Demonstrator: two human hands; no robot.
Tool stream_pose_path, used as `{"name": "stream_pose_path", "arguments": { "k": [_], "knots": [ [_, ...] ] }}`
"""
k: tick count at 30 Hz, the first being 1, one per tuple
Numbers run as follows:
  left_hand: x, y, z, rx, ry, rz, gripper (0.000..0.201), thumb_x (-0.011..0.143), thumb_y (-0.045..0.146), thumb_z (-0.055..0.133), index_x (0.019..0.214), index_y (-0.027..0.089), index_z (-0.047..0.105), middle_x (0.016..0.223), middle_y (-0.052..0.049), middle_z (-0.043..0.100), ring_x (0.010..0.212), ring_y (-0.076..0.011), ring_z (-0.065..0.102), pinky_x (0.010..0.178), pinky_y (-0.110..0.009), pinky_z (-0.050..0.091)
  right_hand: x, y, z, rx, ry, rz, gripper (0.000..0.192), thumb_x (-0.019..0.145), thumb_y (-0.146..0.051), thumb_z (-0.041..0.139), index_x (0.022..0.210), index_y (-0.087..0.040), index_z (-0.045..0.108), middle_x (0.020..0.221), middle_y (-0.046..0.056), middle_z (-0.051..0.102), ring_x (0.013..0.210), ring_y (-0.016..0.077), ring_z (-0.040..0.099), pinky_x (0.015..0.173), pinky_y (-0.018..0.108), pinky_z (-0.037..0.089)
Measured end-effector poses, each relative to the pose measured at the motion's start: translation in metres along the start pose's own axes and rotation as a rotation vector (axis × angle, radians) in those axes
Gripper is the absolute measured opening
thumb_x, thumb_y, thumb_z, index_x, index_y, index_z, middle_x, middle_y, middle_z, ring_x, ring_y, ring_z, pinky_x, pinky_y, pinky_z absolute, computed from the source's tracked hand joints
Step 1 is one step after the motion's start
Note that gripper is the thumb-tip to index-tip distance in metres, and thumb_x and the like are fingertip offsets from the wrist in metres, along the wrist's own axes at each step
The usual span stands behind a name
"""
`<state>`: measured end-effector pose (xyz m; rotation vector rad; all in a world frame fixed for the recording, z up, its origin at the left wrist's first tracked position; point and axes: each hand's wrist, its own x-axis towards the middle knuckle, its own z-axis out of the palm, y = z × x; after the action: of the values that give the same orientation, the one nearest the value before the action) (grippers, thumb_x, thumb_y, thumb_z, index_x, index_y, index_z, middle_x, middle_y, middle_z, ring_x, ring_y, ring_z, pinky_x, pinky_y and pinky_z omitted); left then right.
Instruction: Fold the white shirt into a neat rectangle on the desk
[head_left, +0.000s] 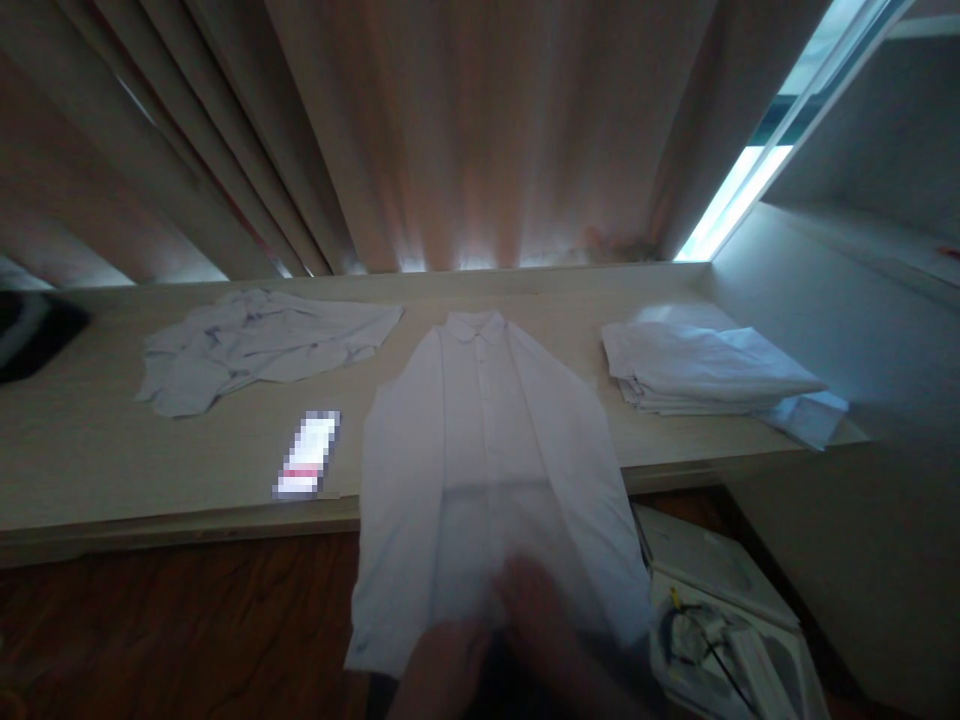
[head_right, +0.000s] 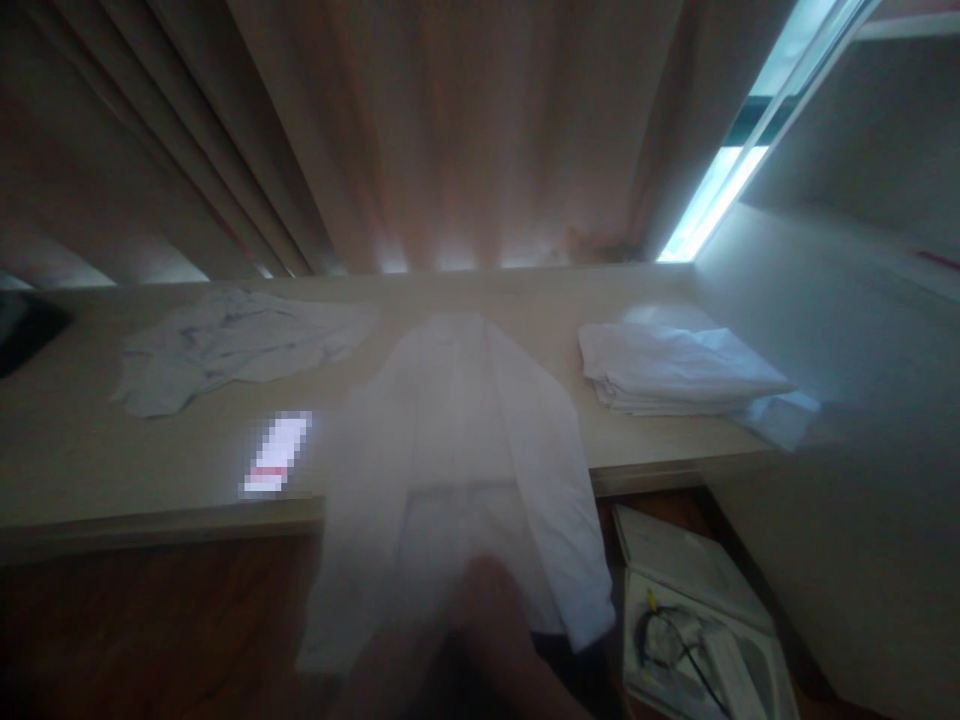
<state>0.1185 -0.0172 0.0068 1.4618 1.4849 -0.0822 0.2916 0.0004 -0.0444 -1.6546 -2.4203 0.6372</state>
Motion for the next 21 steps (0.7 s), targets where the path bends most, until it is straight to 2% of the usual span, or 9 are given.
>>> {"name": "stream_pose_path", "arguments": {
  "k": [4,8,11,16,18,21],
  "knots": [
    [0.004,0.010,0.000,-0.034,-0.008,0.048,0.046,0.087,0.048,0.028,0.105,0.028,0.065,0.105,-0.008,0.069,0.097,-0.0238,0.060,0.089,-0.038,0.040,-0.003,0.014,0.011,-0.014,-0.018,0.076,0.037,0.075,-0.010,0.047,0.106,-0.022,0.063,0.114,0.009,0.064,0.106,0.0236,0.058,0.093,0.039,0.044],
    [0.002,0.008,0.003,-0.032,0.037,0.020,0.047,0.086,0.047,0.030,0.122,0.029,0.054,0.116,-0.008,0.065,0.105,-0.0234,0.058,0.093,-0.037,0.039,-0.004,0.018,0.000,-0.032,-0.005,0.052,0.029,0.076,-0.011,0.047,0.097,-0.020,0.065,0.108,0.010,0.066,0.103,0.0243,0.058,0.094,0.041,0.043],
    [0.001,0.004,0.011,-0.014,0.043,0.002,0.052,0.086,0.044,0.033,0.132,0.024,0.043,0.121,-0.010,0.062,0.108,-0.0245,0.057,0.095,-0.039,0.039,-0.002,0.012,-0.009,-0.029,-0.006,0.004,0.029,0.074,-0.015,0.053,0.101,-0.020,0.065,0.109,0.010,0.065,0.100,0.0255,0.058,0.093,0.043,0.043],
    [0.008,0.002,0.023,0.000,0.053,-0.063,0.047,0.085,0.039,0.034,0.126,0.022,0.050,0.125,-0.010,0.059,0.116,-0.0251,0.052,0.101,-0.041,0.035,0.002,0.010,-0.005,-0.055,0.004,0.009,0.028,0.075,-0.010,0.050,0.096,-0.021,0.066,0.108,0.009,0.066,0.103,0.0248,0.057,0.095,0.042,0.040],
    [0.012,0.006,0.023,-0.107,0.075,-0.091,0.047,0.084,0.042,0.037,0.124,0.021,0.052,0.122,-0.011,0.060,0.115,-0.0249,0.053,0.100,-0.040,0.036,0.002,0.013,-0.003,-0.035,-0.019,0.027,0.025,0.076,-0.009,0.048,0.088,-0.020,0.067,0.099,0.009,0.067,0.096,0.0230,0.059,0.091,0.039,0.042],
    [0.016,0.019,0.019,-0.437,-0.005,-0.128,0.047,0.082,0.051,0.039,0.110,0.020,0.059,0.098,-0.010,0.068,0.098,-0.0238,0.061,0.084,-0.037,0.046,-0.001,0.015,-0.006,0.042,-0.030,0.078,0.020,0.080,-0.014,0.047,0.080,-0.021,0.066,0.087,0.005,0.068,0.084,0.0184,0.060,0.081,0.031,0.045]
  ]
}}
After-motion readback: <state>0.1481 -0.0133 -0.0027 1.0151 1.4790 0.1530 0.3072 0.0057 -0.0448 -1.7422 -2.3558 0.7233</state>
